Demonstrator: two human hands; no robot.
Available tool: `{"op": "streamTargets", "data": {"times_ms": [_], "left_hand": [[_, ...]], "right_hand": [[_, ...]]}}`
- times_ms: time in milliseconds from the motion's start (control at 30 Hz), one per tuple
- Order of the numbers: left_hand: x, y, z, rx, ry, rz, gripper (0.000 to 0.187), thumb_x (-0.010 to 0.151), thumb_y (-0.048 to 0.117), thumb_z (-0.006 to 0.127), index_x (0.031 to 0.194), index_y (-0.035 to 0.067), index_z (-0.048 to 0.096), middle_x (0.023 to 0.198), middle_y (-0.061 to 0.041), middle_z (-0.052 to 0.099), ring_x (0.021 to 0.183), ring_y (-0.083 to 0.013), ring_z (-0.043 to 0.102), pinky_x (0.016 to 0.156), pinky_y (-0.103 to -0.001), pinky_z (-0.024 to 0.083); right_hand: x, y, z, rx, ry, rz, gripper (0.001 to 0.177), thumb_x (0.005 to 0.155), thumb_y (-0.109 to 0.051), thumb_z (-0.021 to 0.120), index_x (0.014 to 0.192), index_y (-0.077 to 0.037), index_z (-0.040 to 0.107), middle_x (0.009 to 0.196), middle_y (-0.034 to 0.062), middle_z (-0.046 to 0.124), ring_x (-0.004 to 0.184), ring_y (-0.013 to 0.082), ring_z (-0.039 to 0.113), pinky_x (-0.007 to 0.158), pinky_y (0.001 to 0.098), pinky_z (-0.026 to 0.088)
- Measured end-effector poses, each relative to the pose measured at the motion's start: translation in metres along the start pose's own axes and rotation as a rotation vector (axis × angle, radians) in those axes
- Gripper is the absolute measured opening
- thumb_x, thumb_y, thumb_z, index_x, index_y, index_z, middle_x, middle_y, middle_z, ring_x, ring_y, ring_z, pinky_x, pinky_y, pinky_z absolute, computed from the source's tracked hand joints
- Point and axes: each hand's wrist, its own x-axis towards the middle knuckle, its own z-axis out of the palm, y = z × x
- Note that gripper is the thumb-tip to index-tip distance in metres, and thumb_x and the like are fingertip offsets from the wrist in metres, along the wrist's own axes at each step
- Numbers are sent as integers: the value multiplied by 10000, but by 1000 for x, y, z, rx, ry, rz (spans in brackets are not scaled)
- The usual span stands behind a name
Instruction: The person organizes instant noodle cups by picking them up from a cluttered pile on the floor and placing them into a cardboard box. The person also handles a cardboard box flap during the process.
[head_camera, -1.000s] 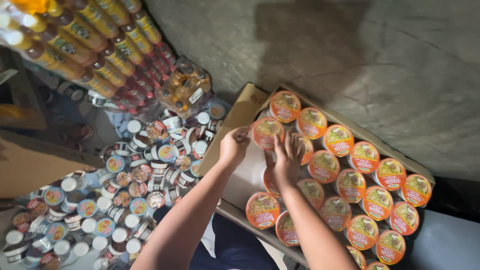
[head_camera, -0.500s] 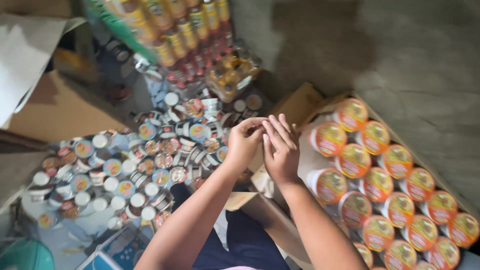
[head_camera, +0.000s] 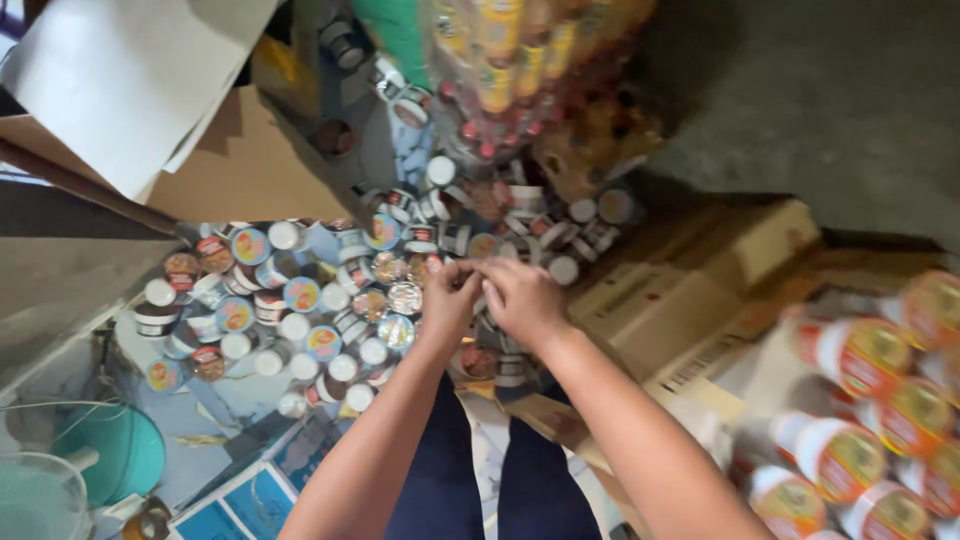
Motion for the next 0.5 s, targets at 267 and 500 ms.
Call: {"op": "streamTargets", "data": {"times_ms": [267, 500], "left_hand": [[32, -93, -109, 361, -21, -303, 209, 914, 142, 681, 1096, 52, 730, 840, -84, 752, 736, -156, 686, 686, -308, 536], [61, -210, -178, 645, -51, -199, 289, 896, 252, 700, 1131, 94, 757, 1065, -127, 760, 1011, -292, 726, 870, -388, 553]], "right_hand": [[-5, 63, 160, -67, -361, 175, 250, 877, -183, 664, 1101, -120, 753, 1013, 123, 741, 933, 349, 709, 804, 465, 560], [-32, 147, 278, -54, -451, 383, 460, 852, -207, 674, 1308, -144, 672, 1158, 169, 701, 1041, 377, 663, 875, 483, 544]]}}
